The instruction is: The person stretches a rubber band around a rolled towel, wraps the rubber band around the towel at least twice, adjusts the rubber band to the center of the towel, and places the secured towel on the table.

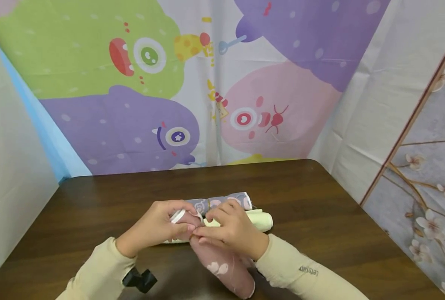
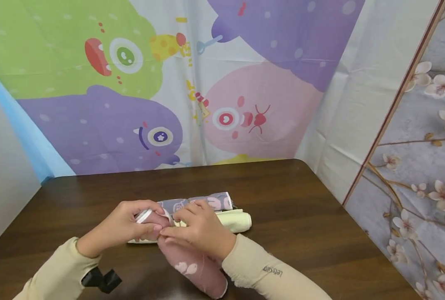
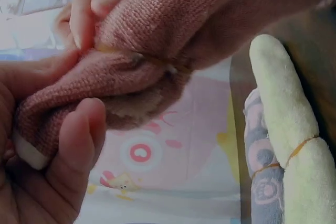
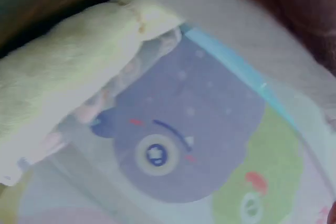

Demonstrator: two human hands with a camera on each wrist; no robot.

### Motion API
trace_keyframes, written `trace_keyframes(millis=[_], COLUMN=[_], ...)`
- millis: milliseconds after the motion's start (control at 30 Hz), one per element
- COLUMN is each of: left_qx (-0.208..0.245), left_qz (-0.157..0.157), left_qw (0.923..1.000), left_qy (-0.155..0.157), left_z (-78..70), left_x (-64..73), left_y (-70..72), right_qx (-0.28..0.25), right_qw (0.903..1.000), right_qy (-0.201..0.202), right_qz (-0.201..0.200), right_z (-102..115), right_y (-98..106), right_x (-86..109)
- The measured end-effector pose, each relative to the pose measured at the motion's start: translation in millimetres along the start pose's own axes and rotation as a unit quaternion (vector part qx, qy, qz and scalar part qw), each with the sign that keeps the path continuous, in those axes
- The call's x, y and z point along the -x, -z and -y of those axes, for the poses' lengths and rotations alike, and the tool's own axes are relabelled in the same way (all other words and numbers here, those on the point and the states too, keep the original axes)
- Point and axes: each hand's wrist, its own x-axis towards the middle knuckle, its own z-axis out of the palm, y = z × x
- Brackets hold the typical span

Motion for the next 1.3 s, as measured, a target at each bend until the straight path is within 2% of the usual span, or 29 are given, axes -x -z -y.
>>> trace_keyframes(millis=[33, 167, 300, 533, 667, 800, 933, 1033, 1133, 1233, 1300], left_qx=[0.013, 0.035, 0.034, 0.003, -0.044, -0.076, -0.072, -0.053, -0.030, -0.005, 0.010], left_qz=[0.007, 0.023, 0.030, 0.021, -0.006, -0.028, -0.038, -0.046, -0.042, -0.027, -0.017], left_qw=[0.9996, 0.9974, 0.9967, 0.9983, 0.9987, 0.9966, 0.9962, 0.9955, 0.9941, 0.9916, 0.9889], left_qy=[0.022, 0.060, 0.068, 0.055, 0.026, 0.013, 0.033, 0.063, 0.095, 0.127, 0.147], left_z=[-1.0, -0.5, 3.0, 5.2, 6.0, 6.0, 7.2, 8.0, 10.0, 11.3, 11.4], left_x=[-0.6, -1.8, -2.1, -2.6, -1.7, -0.6, 0.7, 1.9, 0.8, -1.8, -3.3], left_y=[0.6, 2.4, 0.9, -2.3, -1.9, 2.3, 7.5, 13.8, 16.5, 12.8, 9.0], right_qx=[0.026, 0.092, 0.095, 0.071, 0.038, -0.004, -0.033, -0.046, -0.070, -0.114, -0.161], right_qw=[0.9996, 0.9947, 0.9908, 0.9869, 0.9819, 0.9763, 0.9751, 0.9759, 0.9726, 0.9600, 0.9450], right_qy=[0.008, 0.005, -0.028, -0.086, -0.111, -0.123, -0.124, -0.123, -0.144, -0.187, -0.223], right_qz=[0.004, 0.045, 0.093, 0.116, 0.149, 0.178, 0.181, 0.174, 0.169, 0.174, 0.177], right_z=[2.0, 13.0, 21.5, 29.7, 31.6, 31.9, 32.0, 31.3, 32.2, 31.6, 27.4], right_y=[0.5, 1.8, 1.9, -3.8, -4.3, -1.6, 3.3, 6.3, 6.7, 4.7, 2.4], right_x=[-2.4, -11.4, -16.9, -18.0, -12.7, -0.8, 13.7, 25.6, 38.0, 44.2, 43.8])
